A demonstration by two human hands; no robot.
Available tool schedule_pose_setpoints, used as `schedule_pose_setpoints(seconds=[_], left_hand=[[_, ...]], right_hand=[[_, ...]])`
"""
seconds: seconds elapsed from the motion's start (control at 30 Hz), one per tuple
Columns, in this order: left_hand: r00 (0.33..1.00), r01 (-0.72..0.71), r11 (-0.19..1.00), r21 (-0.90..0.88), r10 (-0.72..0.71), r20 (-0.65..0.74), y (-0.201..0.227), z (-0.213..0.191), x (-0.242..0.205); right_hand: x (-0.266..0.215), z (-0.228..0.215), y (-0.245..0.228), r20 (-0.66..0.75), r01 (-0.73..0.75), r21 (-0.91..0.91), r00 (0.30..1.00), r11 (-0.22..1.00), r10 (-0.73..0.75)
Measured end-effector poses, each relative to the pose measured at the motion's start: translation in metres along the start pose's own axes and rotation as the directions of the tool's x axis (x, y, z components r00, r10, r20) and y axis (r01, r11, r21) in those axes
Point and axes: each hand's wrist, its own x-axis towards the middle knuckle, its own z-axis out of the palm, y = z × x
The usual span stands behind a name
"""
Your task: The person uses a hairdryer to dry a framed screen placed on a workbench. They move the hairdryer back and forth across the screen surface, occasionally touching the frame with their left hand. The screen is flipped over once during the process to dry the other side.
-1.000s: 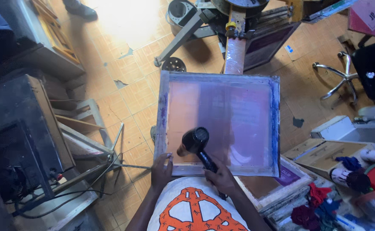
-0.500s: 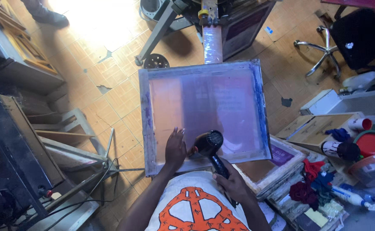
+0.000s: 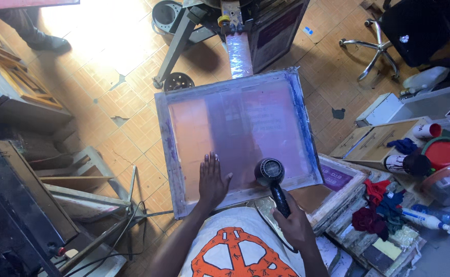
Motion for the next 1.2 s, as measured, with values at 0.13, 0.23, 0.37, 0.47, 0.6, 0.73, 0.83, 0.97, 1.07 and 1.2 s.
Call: schedule_pose_setpoints(seconds=[0.13, 0.23, 0.37, 0.47, 0.6, 0.73, 0.83, 0.97, 1.07, 1.2], left_hand=[[1.000, -0.019, 0.997, 0.075, 0.020, -0.019, 0.000, 0.010, -0.017], [0.999, -0.042, 0.988, 0.148, 0.038, 0.028, -0.006, 0.022, -0.030], [0.999, -0.033, 0.999, -0.005, 0.033, 0.043, -0.004, 0.006, -0.044], [0.933, -0.038, 0.981, 0.191, -0.033, 0.358, -0.006, -0.015, -0.048], [0.955, -0.227, 0.973, -0.035, 0.230, 0.188, -0.039, 0.001, -0.069], [0.916, -0.282, 0.946, -0.160, 0.315, 0.248, -0.053, -0.014, -0.090], [0.919, -0.253, 0.924, -0.288, 0.323, 0.228, -0.067, -0.020, -0.105], [0.975, -0.125, 0.929, -0.349, 0.181, 0.133, -0.076, -0.033, -0.117], [0.992, -0.123, 0.926, -0.357, 0.115, -0.044, -0.075, -0.043, -0.123], [0.988, -0.118, 0.947, -0.298, 0.081, -0.133, -0.081, -0.038, -0.135]], right_hand=[[0.008, 0.005, 0.004, 0.035, 0.037, 0.310, 0.998, 0.950, -0.050], [0.012, 0.008, -0.012, -0.015, 0.024, 0.269, 1.000, 0.963, -0.021], [0.058, 0.021, 0.002, -0.076, 0.199, 0.355, 0.980, 0.913, -0.184], [0.096, 0.024, -0.003, -0.150, 0.361, 0.373, 0.932, 0.855, -0.328], [0.118, 0.018, -0.049, -0.197, 0.454, 0.328, 0.891, 0.829, -0.409], [0.158, 0.025, -0.077, -0.214, 0.488, 0.286, 0.871, 0.825, -0.441], [0.185, 0.034, -0.095, -0.221, 0.575, 0.205, 0.815, 0.792, -0.535], [0.200, 0.057, -0.124, -0.175, 0.584, 0.283, 0.812, 0.761, -0.557], [0.216, 0.088, -0.135, -0.122, 0.621, 0.402, 0.764, 0.673, -0.633], [0.222, 0.122, -0.152, -0.041, 0.589, 0.432, 0.769, 0.683, -0.638]])
